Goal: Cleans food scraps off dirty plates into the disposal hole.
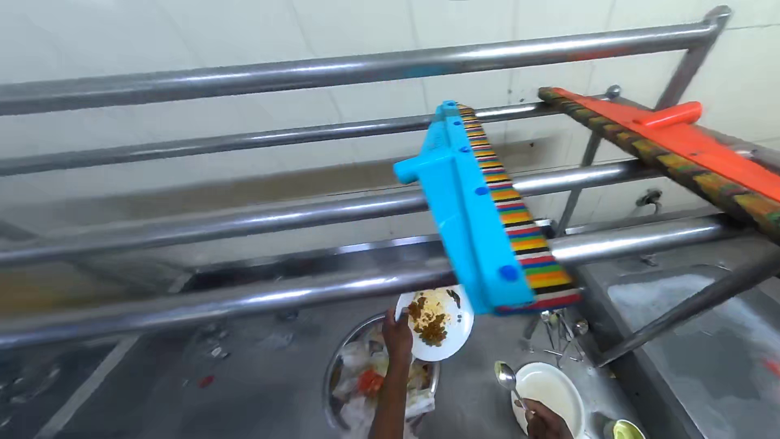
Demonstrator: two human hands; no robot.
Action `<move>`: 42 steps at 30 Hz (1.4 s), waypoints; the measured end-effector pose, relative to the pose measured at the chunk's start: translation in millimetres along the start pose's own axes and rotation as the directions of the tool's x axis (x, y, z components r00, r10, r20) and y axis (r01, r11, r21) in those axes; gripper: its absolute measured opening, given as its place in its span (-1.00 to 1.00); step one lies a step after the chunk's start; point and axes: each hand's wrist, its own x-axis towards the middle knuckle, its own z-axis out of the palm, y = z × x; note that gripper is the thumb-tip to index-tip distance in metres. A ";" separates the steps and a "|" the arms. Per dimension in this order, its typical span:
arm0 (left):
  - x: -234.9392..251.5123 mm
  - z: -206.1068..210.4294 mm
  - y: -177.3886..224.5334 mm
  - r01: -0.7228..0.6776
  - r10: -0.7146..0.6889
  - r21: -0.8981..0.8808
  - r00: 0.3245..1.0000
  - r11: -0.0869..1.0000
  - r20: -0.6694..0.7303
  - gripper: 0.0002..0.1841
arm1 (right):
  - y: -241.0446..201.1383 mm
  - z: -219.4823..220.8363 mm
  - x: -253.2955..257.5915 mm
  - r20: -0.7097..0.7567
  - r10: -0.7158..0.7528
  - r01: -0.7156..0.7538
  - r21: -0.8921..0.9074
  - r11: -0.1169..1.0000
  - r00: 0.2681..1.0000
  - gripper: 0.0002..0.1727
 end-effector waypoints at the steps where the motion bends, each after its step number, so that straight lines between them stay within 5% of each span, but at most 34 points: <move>1: 0.4 -22.2 2.2 -0.033 0.033 0.026 0.999 0.999 0.000 -0.58 | -3.0 9.3 10.3 0.009 -0.043 0.044 -0.089 0.995 0.999 -0.61; 7: -5.5 -114.4 -1.4 -0.239 0.234 0.155 0.971 0.959 0.051 -0.68 | -88.3 95.6 74.8 0.193 -0.221 0.293 -0.673 0.679 0.956 -0.53; 12: -7.7 -146.6 -11.5 -0.305 0.300 0.313 0.952 0.899 0.067 -0.67 | -119.3 167.1 124.9 0.265 -0.389 0.419 -0.818 0.395 0.882 -0.46; 15: -4.5 -161.2 -21.3 -0.352 0.361 0.363 0.932 0.863 0.045 -0.66 | -102.5 184.5 135.0 0.279 -0.305 0.376 -0.868 0.325 0.910 -0.43; 19: 2.4 -173.5 -33.5 -0.359 0.373 0.207 0.927 0.910 -0.033 -0.70 | -62.1 193.3 123.6 0.402 -0.099 0.409 -0.833 0.372 0.910 -0.47; 22: 9.2 -177.1 -40.2 -0.314 0.323 0.130 0.945 0.941 -0.058 -0.71 | -50.4 191.7 109.4 0.285 -0.228 0.365 -0.717 0.594 0.931 -0.51; 25: 11.5 -170.1 -48.6 -0.267 0.269 0.051 0.963 0.962 -0.035 -0.71 | -74.8 196.4 109.0 0.137 -0.335 0.338 -0.660 0.671 0.932 -0.55; 29: 11.9 -149.4 -47.6 -0.194 0.194 -0.013 0.979 0.981 0.060 -0.68 | -119.5 210.8 117.7 0.278 -0.376 0.449 -0.731 0.514 0.884 -0.53; 32: 12.8 -139.4 -40.4 -0.179 0.185 -0.082 0.979 0.980 0.081 -0.70 | -135.1 218.6 113.9 0.526 -0.215 0.567 -0.787 0.245 0.823 -0.42; 34: 12.0 -142.1 -30.2 -0.207 0.216 -0.097 0.972 0.973 0.088 -0.72 | -131.8 211.0 116.3 0.601 -0.069 0.602 -0.778 0.178 0.797 -0.38; 37: 8.8 -149.8 -20.5 -0.224 0.227 -0.053 0.970 0.973 0.083 -0.71 | -124.7 183.0 126.6 0.599 -0.068 0.596 -0.768 0.236 0.798 -0.49; 40: 4.9 -150.8 -18.4 -0.250 0.251 -0.017 0.966 0.968 0.067 -0.71 | -131.2 175.9 128.8 0.501 -0.337 0.602 -0.706 0.374 0.797 -0.56; 42: 0.4 -145.9 -14.8 -0.274 0.274 -0.016 0.959 0.962 0.072 -0.71 | -131.6 183.9 133.2 0.472 -0.442 0.634 -0.682 0.365 0.762 -0.57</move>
